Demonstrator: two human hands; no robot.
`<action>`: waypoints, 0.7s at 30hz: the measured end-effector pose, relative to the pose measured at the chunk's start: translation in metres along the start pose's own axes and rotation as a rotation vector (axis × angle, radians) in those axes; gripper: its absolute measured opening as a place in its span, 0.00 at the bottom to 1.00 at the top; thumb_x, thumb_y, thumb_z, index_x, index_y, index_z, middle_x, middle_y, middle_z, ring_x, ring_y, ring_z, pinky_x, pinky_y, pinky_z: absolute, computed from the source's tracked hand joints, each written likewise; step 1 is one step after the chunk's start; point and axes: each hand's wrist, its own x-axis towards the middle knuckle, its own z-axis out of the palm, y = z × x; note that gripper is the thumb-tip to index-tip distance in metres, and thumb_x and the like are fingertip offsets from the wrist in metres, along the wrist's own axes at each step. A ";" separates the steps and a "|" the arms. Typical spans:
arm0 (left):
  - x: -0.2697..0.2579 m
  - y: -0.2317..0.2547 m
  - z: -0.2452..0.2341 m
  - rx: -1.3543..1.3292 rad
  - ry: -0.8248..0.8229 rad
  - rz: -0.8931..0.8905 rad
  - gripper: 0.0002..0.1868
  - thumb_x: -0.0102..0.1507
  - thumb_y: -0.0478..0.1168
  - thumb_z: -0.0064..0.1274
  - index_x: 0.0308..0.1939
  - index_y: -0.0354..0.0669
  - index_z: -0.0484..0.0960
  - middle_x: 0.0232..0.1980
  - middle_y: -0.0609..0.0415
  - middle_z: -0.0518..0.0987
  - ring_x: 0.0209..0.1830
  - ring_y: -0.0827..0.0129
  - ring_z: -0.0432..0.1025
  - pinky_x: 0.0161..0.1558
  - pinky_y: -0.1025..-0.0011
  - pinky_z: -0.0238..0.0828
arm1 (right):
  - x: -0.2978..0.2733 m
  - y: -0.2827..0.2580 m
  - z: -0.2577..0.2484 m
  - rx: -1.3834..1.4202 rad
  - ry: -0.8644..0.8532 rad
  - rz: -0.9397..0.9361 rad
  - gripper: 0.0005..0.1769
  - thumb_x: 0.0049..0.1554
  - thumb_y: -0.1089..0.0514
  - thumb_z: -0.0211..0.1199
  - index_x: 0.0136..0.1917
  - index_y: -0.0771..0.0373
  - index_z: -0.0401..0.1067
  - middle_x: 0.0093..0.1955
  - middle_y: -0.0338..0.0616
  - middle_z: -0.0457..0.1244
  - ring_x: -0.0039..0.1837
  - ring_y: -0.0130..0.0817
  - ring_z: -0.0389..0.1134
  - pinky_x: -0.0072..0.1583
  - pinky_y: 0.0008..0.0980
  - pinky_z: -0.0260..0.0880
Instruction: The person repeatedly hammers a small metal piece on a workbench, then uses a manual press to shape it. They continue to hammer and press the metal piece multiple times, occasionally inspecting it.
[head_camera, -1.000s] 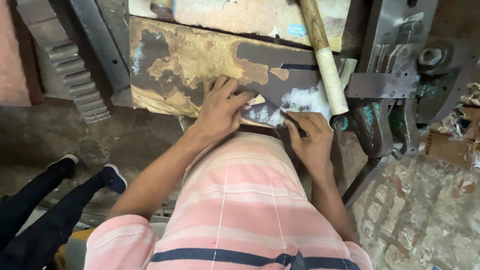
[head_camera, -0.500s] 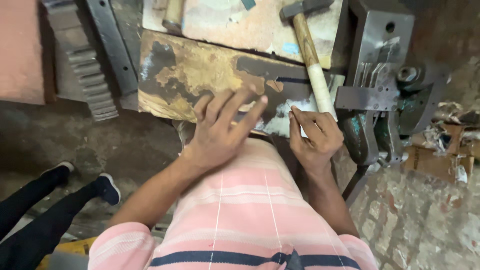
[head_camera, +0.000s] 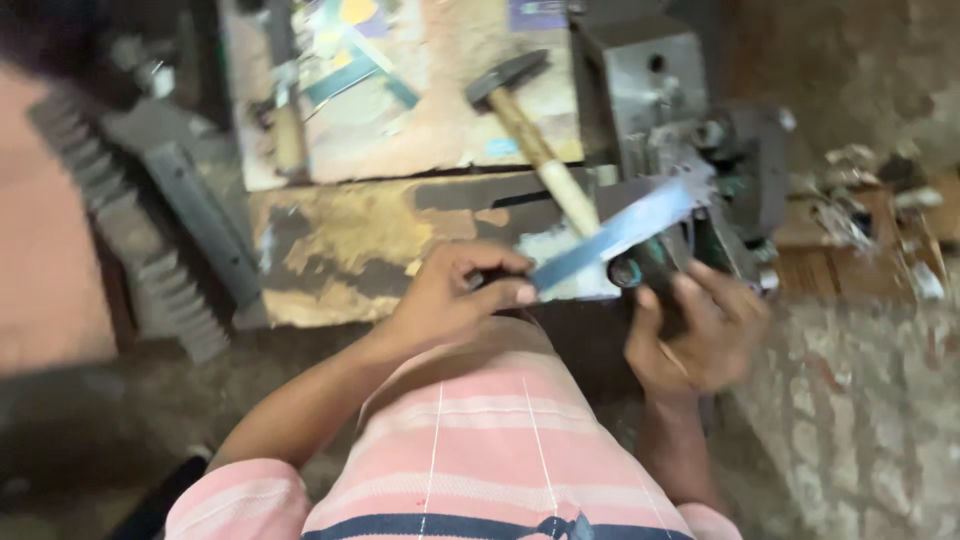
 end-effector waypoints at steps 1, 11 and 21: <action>0.018 -0.005 0.008 0.050 0.024 0.037 0.11 0.64 0.38 0.62 0.48 0.36 0.87 0.38 0.59 0.84 0.34 0.79 0.70 0.38 0.76 0.67 | -0.021 0.012 -0.011 -0.024 0.070 0.065 0.20 0.63 0.59 0.74 0.64 0.62 0.69 0.62 0.48 0.65 0.62 0.52 0.68 0.62 0.42 0.70; 0.235 -0.055 0.051 0.317 0.143 0.434 0.12 0.61 0.36 0.64 0.49 0.41 0.88 0.36 0.53 0.84 0.32 0.71 0.76 0.37 0.71 0.74 | -0.308 0.100 -0.112 -0.583 -0.571 0.891 0.28 0.49 0.41 0.70 0.54 0.64 0.77 0.31 0.58 0.64 0.38 0.59 0.70 0.44 0.53 0.72; 0.266 -0.054 0.055 0.964 0.123 0.583 0.06 0.61 0.37 0.62 0.42 0.44 0.87 0.35 0.48 0.83 0.34 0.50 0.78 0.36 0.56 0.73 | -0.334 0.084 -0.271 -0.932 -0.714 0.857 0.18 0.50 0.37 0.71 0.39 0.51 0.80 0.30 0.45 0.65 0.32 0.41 0.68 0.41 0.38 0.68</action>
